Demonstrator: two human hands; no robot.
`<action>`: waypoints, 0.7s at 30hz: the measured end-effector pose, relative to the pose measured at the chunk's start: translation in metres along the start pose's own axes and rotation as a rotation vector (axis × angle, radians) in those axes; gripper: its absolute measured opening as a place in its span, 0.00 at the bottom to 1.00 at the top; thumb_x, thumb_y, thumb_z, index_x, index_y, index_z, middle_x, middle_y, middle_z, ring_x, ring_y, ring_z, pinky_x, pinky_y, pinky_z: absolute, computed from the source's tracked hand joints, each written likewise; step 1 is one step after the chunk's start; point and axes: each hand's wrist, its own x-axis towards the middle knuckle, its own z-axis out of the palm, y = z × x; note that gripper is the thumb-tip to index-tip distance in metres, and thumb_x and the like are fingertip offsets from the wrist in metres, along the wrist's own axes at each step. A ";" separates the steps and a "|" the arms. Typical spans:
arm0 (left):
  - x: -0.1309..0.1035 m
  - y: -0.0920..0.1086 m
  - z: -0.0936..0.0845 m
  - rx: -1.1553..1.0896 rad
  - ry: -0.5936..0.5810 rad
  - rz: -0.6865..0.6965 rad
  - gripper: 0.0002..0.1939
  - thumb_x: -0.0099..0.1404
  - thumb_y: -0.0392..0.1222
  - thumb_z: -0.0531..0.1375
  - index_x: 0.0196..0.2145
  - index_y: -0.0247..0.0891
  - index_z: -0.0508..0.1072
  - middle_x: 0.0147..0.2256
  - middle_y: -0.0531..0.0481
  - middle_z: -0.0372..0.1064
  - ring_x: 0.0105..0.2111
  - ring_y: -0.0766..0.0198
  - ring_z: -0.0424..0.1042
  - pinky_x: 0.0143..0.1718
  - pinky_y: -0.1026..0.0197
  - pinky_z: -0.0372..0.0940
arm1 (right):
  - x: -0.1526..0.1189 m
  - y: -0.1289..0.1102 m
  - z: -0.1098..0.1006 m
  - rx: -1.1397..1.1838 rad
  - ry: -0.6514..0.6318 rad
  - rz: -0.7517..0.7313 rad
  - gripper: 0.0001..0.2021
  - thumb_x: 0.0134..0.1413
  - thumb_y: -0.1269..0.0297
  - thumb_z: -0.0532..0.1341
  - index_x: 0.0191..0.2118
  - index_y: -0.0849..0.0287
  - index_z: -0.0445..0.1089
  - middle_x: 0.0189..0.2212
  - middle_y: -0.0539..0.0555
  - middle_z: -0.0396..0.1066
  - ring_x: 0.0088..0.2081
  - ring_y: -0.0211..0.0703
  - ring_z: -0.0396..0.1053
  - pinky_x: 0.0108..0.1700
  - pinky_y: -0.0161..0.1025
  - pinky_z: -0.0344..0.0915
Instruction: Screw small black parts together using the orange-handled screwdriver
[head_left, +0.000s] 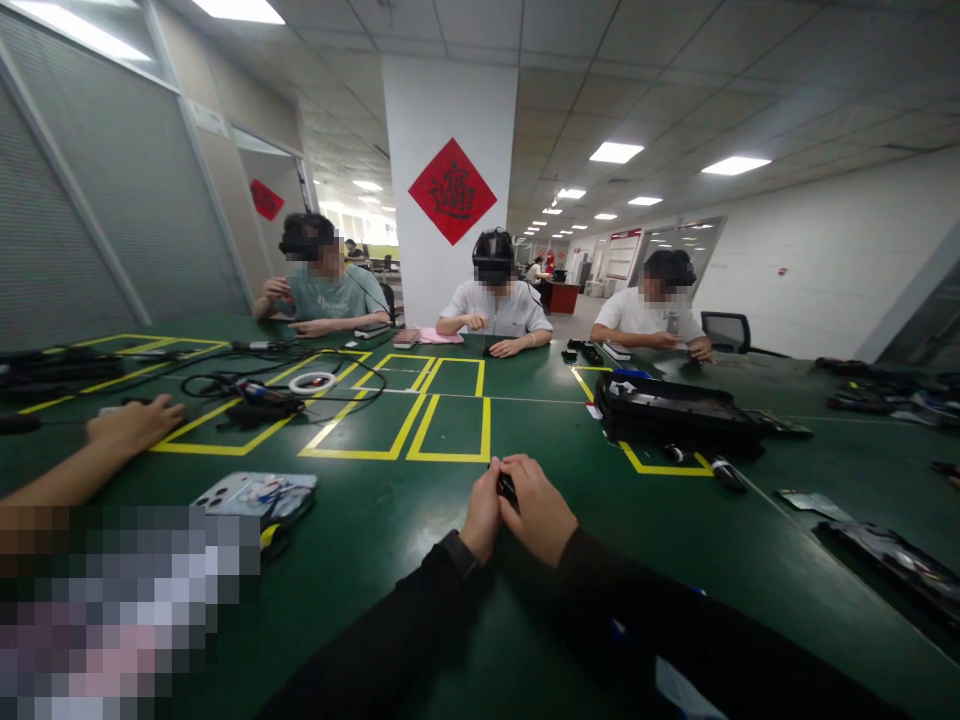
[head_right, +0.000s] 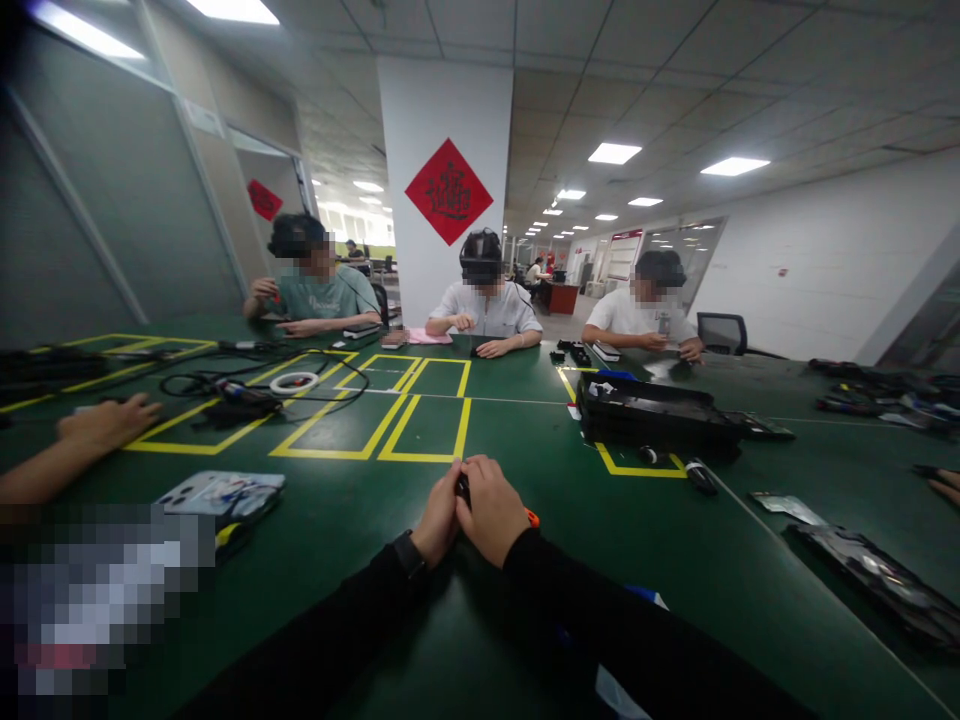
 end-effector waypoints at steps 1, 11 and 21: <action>0.001 0.001 -0.002 -0.005 0.006 -0.018 0.26 0.53 0.60 0.53 0.33 0.31 0.70 0.30 0.47 0.70 0.32 0.64 0.68 0.35 0.63 0.62 | 0.000 0.000 -0.003 -0.023 -0.047 -0.012 0.17 0.46 0.72 0.56 0.46 0.58 0.60 0.44 0.57 0.60 0.48 0.49 0.56 0.51 0.50 0.54; 0.004 0.008 -0.004 -0.054 -0.093 -0.243 0.22 0.55 0.56 0.52 0.34 0.33 0.68 0.25 0.48 0.70 0.24 0.65 0.69 0.22 0.65 0.62 | 0.015 0.015 -0.024 0.066 -0.297 0.004 0.18 0.46 0.68 0.59 0.47 0.57 0.64 0.43 0.55 0.63 0.45 0.43 0.60 0.49 0.44 0.57; 0.051 0.044 -0.081 0.180 0.188 -0.214 0.13 0.58 0.47 0.50 0.32 0.33 0.63 0.22 0.50 0.66 0.15 0.69 0.65 0.19 0.64 0.62 | -0.036 0.139 -0.125 -0.583 0.375 0.512 0.16 0.52 0.61 0.50 0.43 0.64 0.64 0.44 0.63 0.61 0.48 0.55 0.55 0.48 0.55 0.49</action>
